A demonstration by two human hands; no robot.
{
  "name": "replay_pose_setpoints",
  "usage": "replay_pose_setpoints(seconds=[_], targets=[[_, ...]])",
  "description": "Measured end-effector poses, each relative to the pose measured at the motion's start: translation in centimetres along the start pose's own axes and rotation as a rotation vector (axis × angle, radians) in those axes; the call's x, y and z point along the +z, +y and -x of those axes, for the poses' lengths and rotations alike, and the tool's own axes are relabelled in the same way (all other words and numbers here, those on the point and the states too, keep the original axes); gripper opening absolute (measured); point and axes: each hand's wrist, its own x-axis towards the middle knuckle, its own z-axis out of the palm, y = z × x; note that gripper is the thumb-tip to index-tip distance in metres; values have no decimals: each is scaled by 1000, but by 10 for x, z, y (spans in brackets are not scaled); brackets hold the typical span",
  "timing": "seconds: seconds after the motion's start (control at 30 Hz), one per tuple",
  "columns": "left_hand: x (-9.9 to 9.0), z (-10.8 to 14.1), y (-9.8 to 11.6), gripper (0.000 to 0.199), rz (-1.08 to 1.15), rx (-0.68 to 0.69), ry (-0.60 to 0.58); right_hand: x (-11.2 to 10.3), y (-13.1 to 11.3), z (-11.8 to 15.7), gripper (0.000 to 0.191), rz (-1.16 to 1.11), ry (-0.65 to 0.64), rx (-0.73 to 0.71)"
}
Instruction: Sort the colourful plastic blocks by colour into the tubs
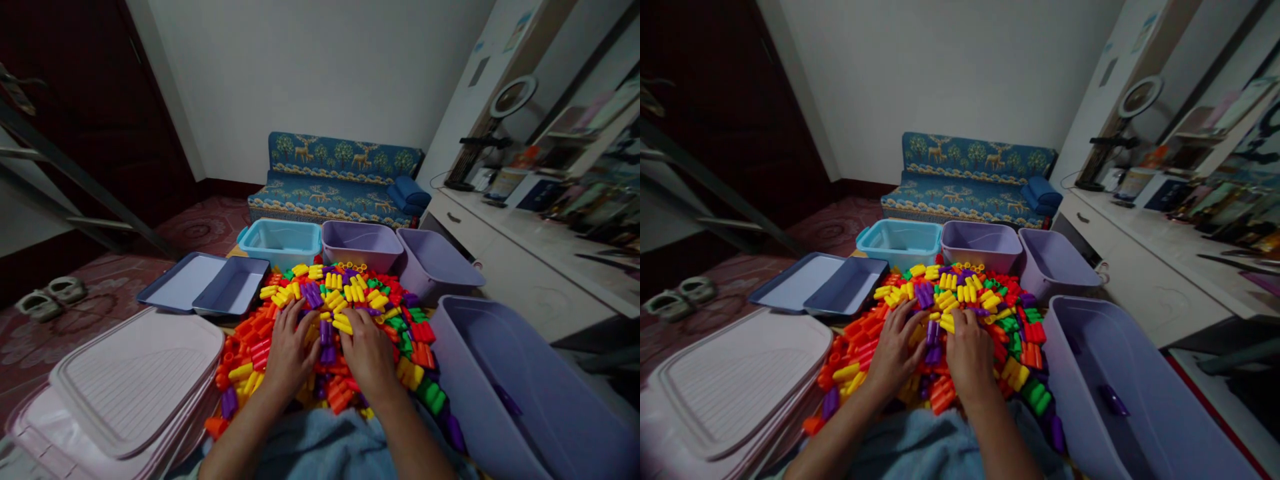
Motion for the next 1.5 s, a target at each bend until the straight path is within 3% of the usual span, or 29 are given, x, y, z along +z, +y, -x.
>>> replay_pose_setpoints(seconds=[0.2,0.3,0.5,0.7,0.83,1.0,1.1,1.17,1.23,1.37,1.5], targets=[[-2,-1,3,44,-4,-15,-15,4,10,-2,24,-199,135,43],[-4,-1,4,44,-2,-23,-18,2,12,-2,25,-578,202,142],[-2,0,2,44,-9,-24,-15,-8,11,1,42,-1496,36,473],[-1,0,2,45,-18,-34,-26,-18,17,-11,24,-1981,-26,636],[-2,0,2,45,-20,-32,-35,-25,23,-26,13,-2056,58,695],[-3,0,3,45,-18,-37,-30,-40,41,-50,14,-2080,147,723],[-2,0,2,45,-22,-33,-36,-58,64,-84,16,-2026,307,693],[-1,0,1,45,-23,-29,-35,-72,82,-111,14,-1903,523,721],[-1,0,0,45,-20,-25,-27,-81,96,-132,12,-1847,626,740],[-1,1,1,46,-9,-28,-28,-71,101,-133,10,-1806,603,713],[-2,1,2,44,-6,-34,-37,-32,80,-91,26,-1550,395,386]])
